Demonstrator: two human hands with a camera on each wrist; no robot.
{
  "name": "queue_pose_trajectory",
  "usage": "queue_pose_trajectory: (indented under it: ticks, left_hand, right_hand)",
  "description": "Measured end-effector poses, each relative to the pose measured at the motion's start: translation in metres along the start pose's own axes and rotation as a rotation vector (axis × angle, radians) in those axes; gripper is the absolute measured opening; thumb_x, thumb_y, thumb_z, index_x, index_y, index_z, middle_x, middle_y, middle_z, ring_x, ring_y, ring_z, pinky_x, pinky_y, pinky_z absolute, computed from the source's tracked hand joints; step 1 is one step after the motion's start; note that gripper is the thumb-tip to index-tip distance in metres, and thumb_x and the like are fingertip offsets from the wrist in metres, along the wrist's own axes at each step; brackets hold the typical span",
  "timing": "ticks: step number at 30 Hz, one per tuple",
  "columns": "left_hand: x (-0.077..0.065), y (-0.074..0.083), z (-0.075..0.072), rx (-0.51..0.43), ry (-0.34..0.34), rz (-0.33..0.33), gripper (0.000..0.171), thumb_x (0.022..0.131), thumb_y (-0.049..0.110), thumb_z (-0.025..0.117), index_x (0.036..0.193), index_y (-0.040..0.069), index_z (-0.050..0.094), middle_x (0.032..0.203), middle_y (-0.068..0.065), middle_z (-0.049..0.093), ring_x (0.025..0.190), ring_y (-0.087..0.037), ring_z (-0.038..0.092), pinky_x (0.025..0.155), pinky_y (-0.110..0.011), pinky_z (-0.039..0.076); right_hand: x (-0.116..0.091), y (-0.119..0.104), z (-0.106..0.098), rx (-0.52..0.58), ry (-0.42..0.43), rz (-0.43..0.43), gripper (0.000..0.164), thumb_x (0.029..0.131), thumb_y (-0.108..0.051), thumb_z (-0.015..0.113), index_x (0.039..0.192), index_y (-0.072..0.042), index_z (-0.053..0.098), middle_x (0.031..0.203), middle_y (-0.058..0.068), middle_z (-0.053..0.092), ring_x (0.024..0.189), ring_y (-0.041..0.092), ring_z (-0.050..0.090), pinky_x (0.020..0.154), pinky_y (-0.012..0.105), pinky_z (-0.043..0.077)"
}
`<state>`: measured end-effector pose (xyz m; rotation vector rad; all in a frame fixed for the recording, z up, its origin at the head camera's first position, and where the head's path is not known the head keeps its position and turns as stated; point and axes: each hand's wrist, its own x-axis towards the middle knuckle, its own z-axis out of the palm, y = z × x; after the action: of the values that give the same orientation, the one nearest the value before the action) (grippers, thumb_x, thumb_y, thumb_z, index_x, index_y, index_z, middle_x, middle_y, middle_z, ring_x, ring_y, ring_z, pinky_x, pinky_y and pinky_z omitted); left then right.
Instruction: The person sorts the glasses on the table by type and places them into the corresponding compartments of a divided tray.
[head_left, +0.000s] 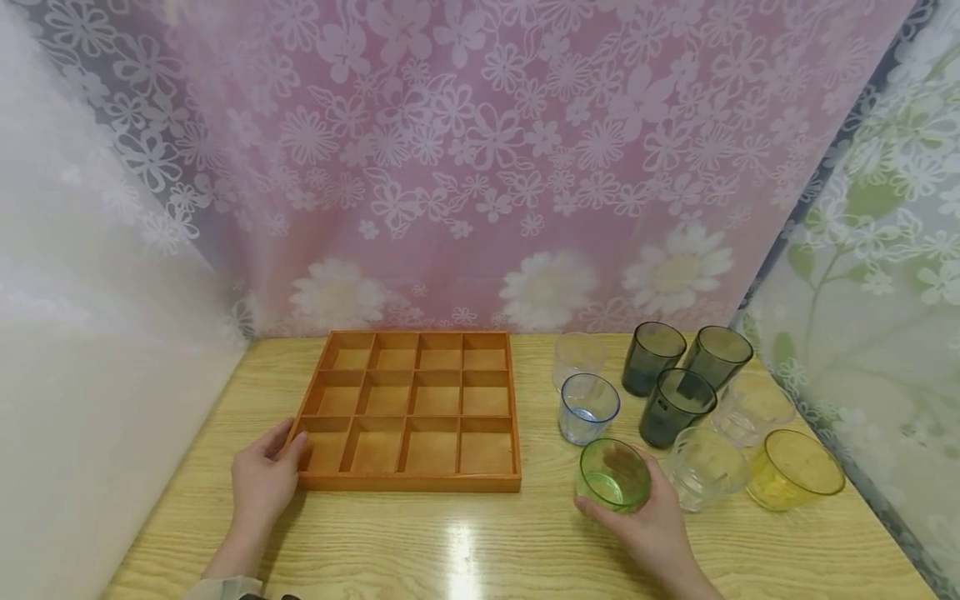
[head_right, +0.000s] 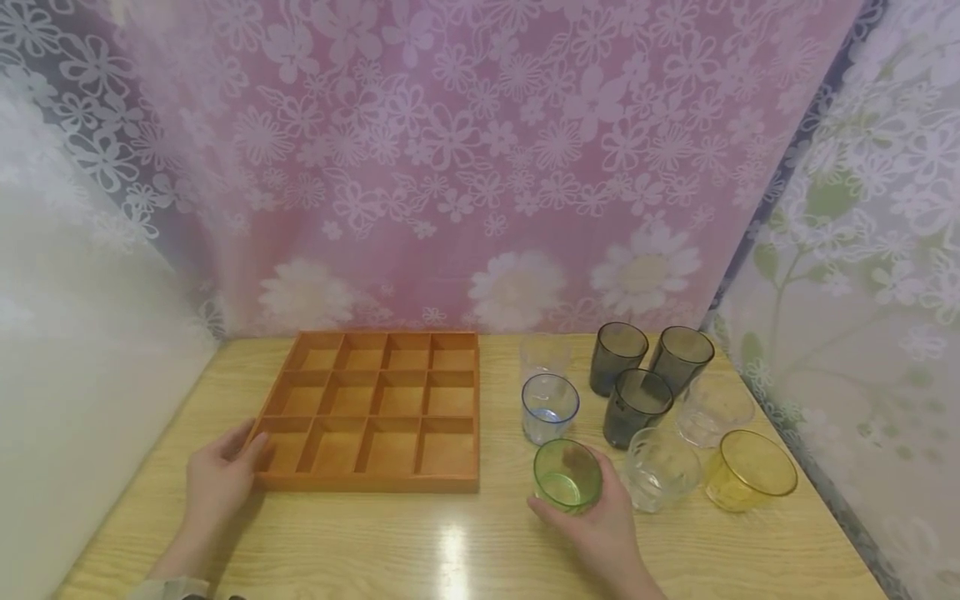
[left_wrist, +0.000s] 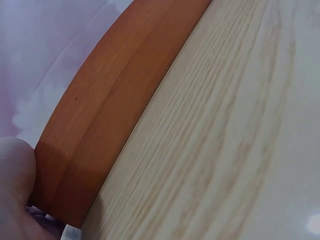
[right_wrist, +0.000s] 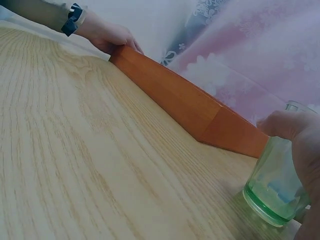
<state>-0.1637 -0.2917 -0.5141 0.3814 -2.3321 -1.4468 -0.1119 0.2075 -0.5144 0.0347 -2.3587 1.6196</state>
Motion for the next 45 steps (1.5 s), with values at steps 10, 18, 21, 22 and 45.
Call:
queue_pose_trajectory:
  ticks: [10, 18, 21, 22, 45]
  left_hand:
    - [0.000, 0.001, 0.001, -0.017, -0.018, -0.015, 0.040, 0.104, 0.009, 0.069, 0.140, -0.008, 0.063, 0.136, -0.028, 0.063, 0.117, -0.033, 0.065, 0.078, -0.005, 0.048]
    - [-0.001, -0.001, -0.001, 0.020, -0.016, 0.009, 0.039, 0.105, 0.014, 0.068, 0.138, -0.007, 0.066, 0.130, -0.027, 0.067, 0.117, -0.029, 0.065, 0.077, -0.004, 0.048]
    - [-0.001, -0.001, -0.001, 0.032, -0.011, 0.018, 0.038, 0.106, 0.014, 0.067, 0.137, -0.008, 0.066, 0.129, -0.027, 0.068, 0.118, -0.028, 0.065, 0.078, -0.004, 0.047]
    - [-0.001, -0.001, -0.001, 0.036, -0.012, 0.019, 0.037, 0.106, 0.014, 0.066, 0.137, -0.008, 0.066, 0.129, -0.027, 0.068, 0.118, -0.029, 0.064, 0.079, -0.004, 0.047]
    - [-0.002, -0.004, 0.001, 0.059, -0.010, 0.039, 0.036, 0.106, 0.008, 0.064, 0.137, -0.009, 0.066, 0.126, -0.029, 0.069, 0.116, -0.036, 0.065, 0.074, -0.004, 0.047]
  right_hand:
    - [0.009, -0.011, -0.003, 0.098, -0.034, -0.069, 0.083, 0.069, 0.001, 0.100, 0.141, -0.006, 0.059, 0.132, 0.012, 0.066, 0.119, 0.013, 0.064, 0.097, 0.023, 0.054]
    - [0.015, -0.025, -0.001, 0.113, -0.084, -0.160, 0.082, 0.069, 0.000, 0.100, 0.140, -0.006, 0.059, 0.133, 0.014, 0.067, 0.121, 0.020, 0.066, 0.099, 0.025, 0.054]
    - [0.019, -0.034, 0.002, 0.141, -0.098, -0.181, 0.082, 0.069, 0.003, 0.099, 0.140, -0.004, 0.059, 0.133, 0.015, 0.067, 0.121, 0.024, 0.066, 0.100, 0.026, 0.054]
    - [0.020, -0.036, 0.003, 0.146, -0.101, -0.185, 0.082, 0.069, 0.003, 0.099, 0.140, -0.005, 0.059, 0.133, 0.015, 0.067, 0.120, 0.025, 0.067, 0.099, 0.026, 0.054]
    - [0.055, -0.072, 0.027, 0.191, -0.284, -0.285, 0.079, 0.074, -0.006, 0.099, 0.142, -0.008, 0.058, 0.136, 0.011, 0.065, 0.126, 0.037, 0.061, 0.105, 0.035, 0.052]
